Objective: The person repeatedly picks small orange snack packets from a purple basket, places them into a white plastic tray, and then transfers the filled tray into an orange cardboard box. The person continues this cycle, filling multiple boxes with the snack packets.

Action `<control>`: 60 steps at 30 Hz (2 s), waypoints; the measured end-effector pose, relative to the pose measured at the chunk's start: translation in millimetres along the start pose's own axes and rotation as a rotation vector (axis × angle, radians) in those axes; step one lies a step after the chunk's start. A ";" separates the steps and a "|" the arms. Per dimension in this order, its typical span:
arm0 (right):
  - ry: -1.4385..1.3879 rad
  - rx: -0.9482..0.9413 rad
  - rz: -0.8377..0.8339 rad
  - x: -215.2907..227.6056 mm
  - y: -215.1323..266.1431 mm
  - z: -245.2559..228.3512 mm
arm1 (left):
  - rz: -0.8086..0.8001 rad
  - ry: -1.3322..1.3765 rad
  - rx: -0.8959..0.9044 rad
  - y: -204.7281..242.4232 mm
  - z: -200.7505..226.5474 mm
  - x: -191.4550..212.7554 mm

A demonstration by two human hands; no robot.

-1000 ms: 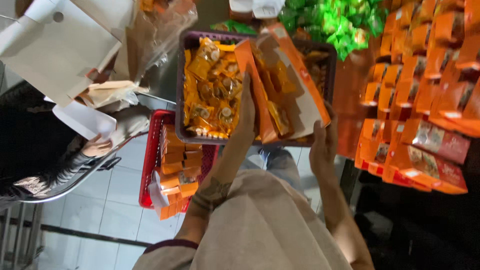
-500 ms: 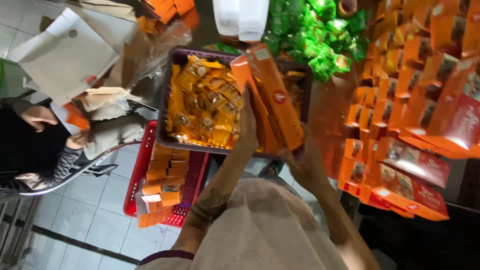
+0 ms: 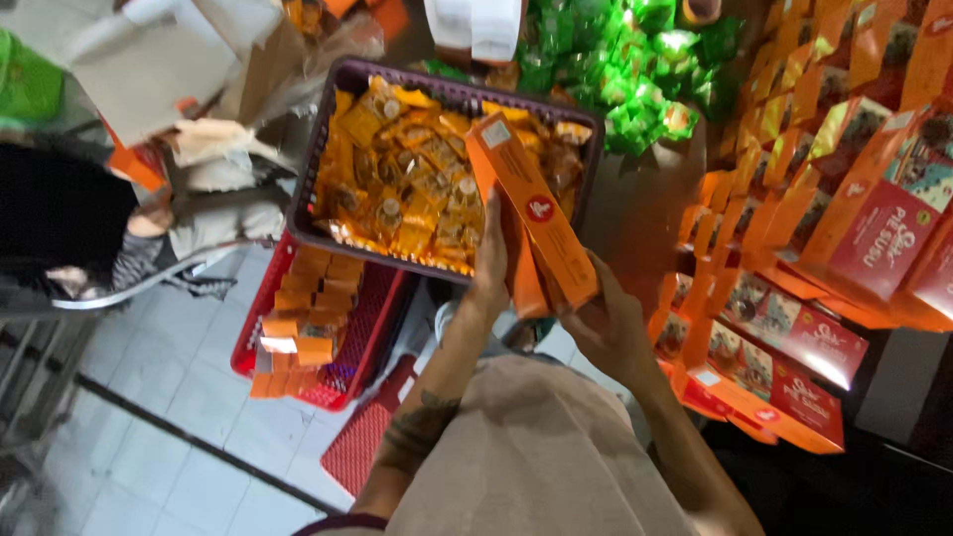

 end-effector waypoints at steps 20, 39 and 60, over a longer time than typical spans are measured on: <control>0.198 -0.023 -0.082 41.6 14.8 -61.8 | -0.414 0.785 0.059 -66.5 -107.4 -6.1; -0.030 -0.010 0.057 68.7 38.9 -12.8 | -0.051 0.079 0.041 10.0 -72.8 -53.7; 0.366 0.031 0.013 27.9 30.3 -33.3 | 0.085 0.213 0.082 -37.5 -83.1 -24.9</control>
Point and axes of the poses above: each hand's wrist, its own y-axis away from the middle knuckle, its own x-axis out of the back of the hand, z = x × y, the point moved 10 cm from there along -y, towards the middle knuckle, and after that the axes turned 11 degrees about y, right-handed, at the moved point
